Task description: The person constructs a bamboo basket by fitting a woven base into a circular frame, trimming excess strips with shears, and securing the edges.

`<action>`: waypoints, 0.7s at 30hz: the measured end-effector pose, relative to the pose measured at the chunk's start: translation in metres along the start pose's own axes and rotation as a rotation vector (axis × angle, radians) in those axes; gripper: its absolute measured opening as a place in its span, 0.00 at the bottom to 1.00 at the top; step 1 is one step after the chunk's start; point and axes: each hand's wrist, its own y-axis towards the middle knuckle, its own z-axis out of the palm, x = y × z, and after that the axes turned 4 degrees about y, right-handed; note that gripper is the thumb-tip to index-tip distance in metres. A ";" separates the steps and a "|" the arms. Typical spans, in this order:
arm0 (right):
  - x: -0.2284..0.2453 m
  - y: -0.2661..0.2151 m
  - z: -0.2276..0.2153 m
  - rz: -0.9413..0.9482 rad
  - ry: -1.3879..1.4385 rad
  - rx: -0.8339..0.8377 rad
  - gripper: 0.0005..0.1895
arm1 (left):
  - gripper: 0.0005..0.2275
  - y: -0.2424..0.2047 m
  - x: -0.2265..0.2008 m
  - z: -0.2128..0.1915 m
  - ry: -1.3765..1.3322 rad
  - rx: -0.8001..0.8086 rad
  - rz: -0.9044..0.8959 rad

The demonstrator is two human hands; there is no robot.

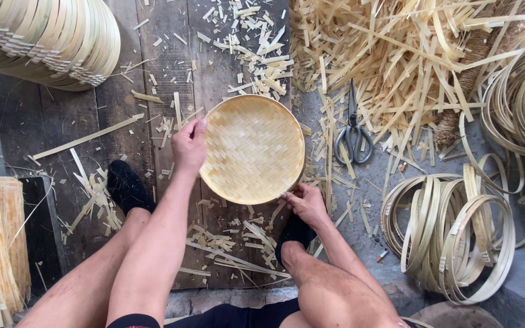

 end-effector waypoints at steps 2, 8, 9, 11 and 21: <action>0.001 -0.001 -0.009 -0.227 -0.126 0.029 0.15 | 0.19 -0.022 -0.020 0.003 0.510 -0.405 0.752; -0.012 0.007 -0.097 -0.212 0.424 -0.597 0.24 | 0.27 -0.142 -0.031 0.057 0.593 0.327 1.080; -0.015 0.006 -0.100 -0.263 0.183 -0.649 0.29 | 0.24 -0.153 -0.025 0.064 0.653 0.294 1.093; -0.023 -0.002 -0.090 -0.370 -0.292 -0.729 0.40 | 0.20 -0.156 -0.013 0.068 0.789 0.216 1.119; -0.027 -0.033 0.017 -0.669 -0.752 -0.660 0.09 | 0.03 -0.007 -0.119 -0.140 1.644 -0.165 1.654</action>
